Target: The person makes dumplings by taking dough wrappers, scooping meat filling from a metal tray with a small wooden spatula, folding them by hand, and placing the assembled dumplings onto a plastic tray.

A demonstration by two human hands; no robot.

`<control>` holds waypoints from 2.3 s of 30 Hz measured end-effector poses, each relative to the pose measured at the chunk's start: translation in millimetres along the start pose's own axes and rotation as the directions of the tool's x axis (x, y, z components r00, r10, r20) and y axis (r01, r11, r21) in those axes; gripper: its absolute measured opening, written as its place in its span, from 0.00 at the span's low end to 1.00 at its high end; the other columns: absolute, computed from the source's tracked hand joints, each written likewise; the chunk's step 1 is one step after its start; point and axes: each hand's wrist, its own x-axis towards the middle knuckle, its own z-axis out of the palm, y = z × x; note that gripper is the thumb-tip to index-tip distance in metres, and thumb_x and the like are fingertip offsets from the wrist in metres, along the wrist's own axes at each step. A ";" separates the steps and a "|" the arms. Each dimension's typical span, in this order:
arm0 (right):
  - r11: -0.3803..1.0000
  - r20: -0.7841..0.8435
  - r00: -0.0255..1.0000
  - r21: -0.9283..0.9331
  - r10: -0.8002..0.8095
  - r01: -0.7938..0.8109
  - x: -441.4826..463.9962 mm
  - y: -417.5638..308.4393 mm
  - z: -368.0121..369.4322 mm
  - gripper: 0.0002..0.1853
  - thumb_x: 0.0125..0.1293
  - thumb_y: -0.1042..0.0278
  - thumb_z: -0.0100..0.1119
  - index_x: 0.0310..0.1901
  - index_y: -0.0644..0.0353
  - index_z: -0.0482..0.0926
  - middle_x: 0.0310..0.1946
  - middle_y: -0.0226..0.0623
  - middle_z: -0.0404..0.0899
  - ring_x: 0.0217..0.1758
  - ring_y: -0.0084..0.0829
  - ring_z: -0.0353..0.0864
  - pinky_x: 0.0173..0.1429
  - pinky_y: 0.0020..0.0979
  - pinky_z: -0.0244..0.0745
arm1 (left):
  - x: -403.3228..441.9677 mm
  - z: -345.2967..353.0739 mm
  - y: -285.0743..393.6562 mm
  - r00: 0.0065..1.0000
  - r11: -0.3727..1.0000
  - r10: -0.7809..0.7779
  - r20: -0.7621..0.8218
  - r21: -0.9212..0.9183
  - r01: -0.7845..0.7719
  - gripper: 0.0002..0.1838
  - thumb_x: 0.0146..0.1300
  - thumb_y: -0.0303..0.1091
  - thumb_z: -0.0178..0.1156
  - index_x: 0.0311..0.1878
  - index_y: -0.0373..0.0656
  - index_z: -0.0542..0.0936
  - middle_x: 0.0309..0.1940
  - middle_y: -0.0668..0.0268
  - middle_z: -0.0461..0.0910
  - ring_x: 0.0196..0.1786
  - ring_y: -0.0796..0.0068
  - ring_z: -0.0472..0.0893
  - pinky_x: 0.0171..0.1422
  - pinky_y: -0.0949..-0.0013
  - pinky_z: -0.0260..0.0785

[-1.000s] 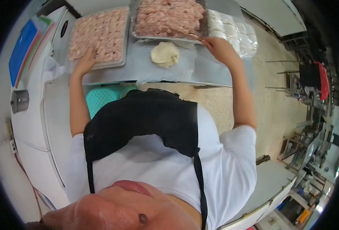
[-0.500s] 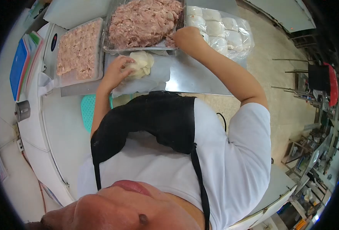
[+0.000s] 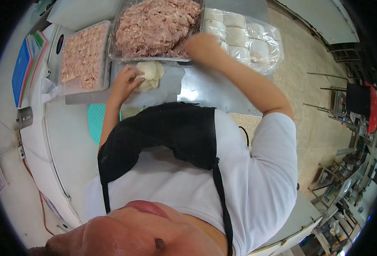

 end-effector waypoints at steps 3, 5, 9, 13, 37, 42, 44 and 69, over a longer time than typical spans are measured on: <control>0.995 0.160 0.984 -0.043 -0.084 0.092 -7.1 -35.2 -29.4 0.08 0.57 0.68 0.54 0.26 0.57 0.83 0.27 0.42 0.82 0.34 0.43 0.84 0.37 0.43 0.79 | 0.5 -0.4 -7.5 0.999 0.990 -0.030 0.011 -0.140 0.031 0.11 0.59 0.32 0.64 0.45 0.44 0.84 0.39 0.62 0.77 0.45 0.63 0.78 0.51 0.67 0.69; 0.998 0.057 0.998 -0.058 -0.010 0.014 -1.2 -0.3 -35.0 0.09 0.58 0.67 0.55 0.25 0.57 0.83 0.25 0.42 0.82 0.32 0.41 0.85 0.34 0.41 0.79 | -2.0 -5.0 -10.5 0.999 0.974 -0.024 0.032 -0.225 0.030 0.10 0.61 0.32 0.61 0.45 0.44 0.84 0.41 0.62 0.78 0.46 0.63 0.78 0.52 0.68 0.68; 0.978 0.055 0.989 -0.165 0.139 -0.128 1.4 5.8 -44.4 0.06 0.53 0.71 0.56 0.24 0.56 0.83 0.25 0.40 0.82 0.32 0.40 0.85 0.34 0.38 0.78 | 3.9 -20.8 -8.9 0.998 0.940 0.057 -0.023 -0.335 -0.061 0.11 0.66 0.34 0.57 0.46 0.43 0.84 0.46 0.62 0.79 0.49 0.66 0.78 0.55 0.70 0.68; 0.989 0.176 0.983 -0.146 0.045 -0.019 -13.5 -46.1 -40.0 0.07 0.57 0.69 0.56 0.26 0.60 0.82 0.24 0.44 0.81 0.30 0.39 0.85 0.31 0.37 0.79 | 13.3 -29.1 -22.3 0.997 0.661 -0.050 -0.050 -0.750 -0.004 0.13 0.67 0.32 0.55 0.50 0.37 0.80 0.47 0.61 0.79 0.52 0.68 0.78 0.58 0.66 0.70; 0.195 0.191 0.821 0.919 0.539 -0.342 56.7 -92.2 -42.8 0.17 0.70 0.55 0.55 0.49 0.57 0.82 0.20 0.29 0.73 0.24 0.22 0.70 0.30 0.27 0.67 | 104.7 -64.0 13.4 0.967 -0.425 -0.236 0.097 -0.905 -0.014 0.32 0.69 0.53 0.45 0.62 0.32 0.67 0.58 0.51 0.72 0.62 0.53 0.72 0.68 0.51 0.64; 0.714 -0.132 0.896 0.657 0.425 -0.242 48.3 -91.5 -35.3 0.16 0.70 0.55 0.54 0.47 0.59 0.81 0.24 0.33 0.74 0.27 0.29 0.75 0.32 0.31 0.70 | 118.9 -69.7 13.2 0.940 -0.447 -0.324 0.109 -0.893 -0.051 0.42 0.66 0.64 0.42 0.66 0.32 0.62 0.65 0.52 0.66 0.68 0.51 0.66 0.72 0.49 0.57; 0.907 -0.035 0.956 0.327 0.292 -0.266 32.9 -77.3 -58.9 0.15 0.69 0.58 0.54 0.48 0.58 0.81 0.29 0.39 0.78 0.32 0.39 0.80 0.35 0.37 0.74 | 121.3 -58.0 -8.1 0.922 -0.393 -0.378 0.086 -0.916 -0.075 0.45 0.65 0.67 0.40 0.69 0.33 0.59 0.68 0.52 0.62 0.70 0.50 0.62 0.74 0.46 0.54; 0.325 0.247 0.964 0.907 0.102 -0.267 12.3 -3.5 -83.3 0.19 0.73 0.55 0.50 0.48 0.63 0.81 0.21 0.24 0.68 0.24 0.17 0.65 0.30 0.23 0.63 | 94.3 -65.4 48.6 0.956 0.911 0.108 -0.274 -0.358 -0.206 0.32 0.57 0.27 0.64 0.66 0.42 0.67 0.61 0.58 0.73 0.60 0.69 0.74 0.65 0.67 0.66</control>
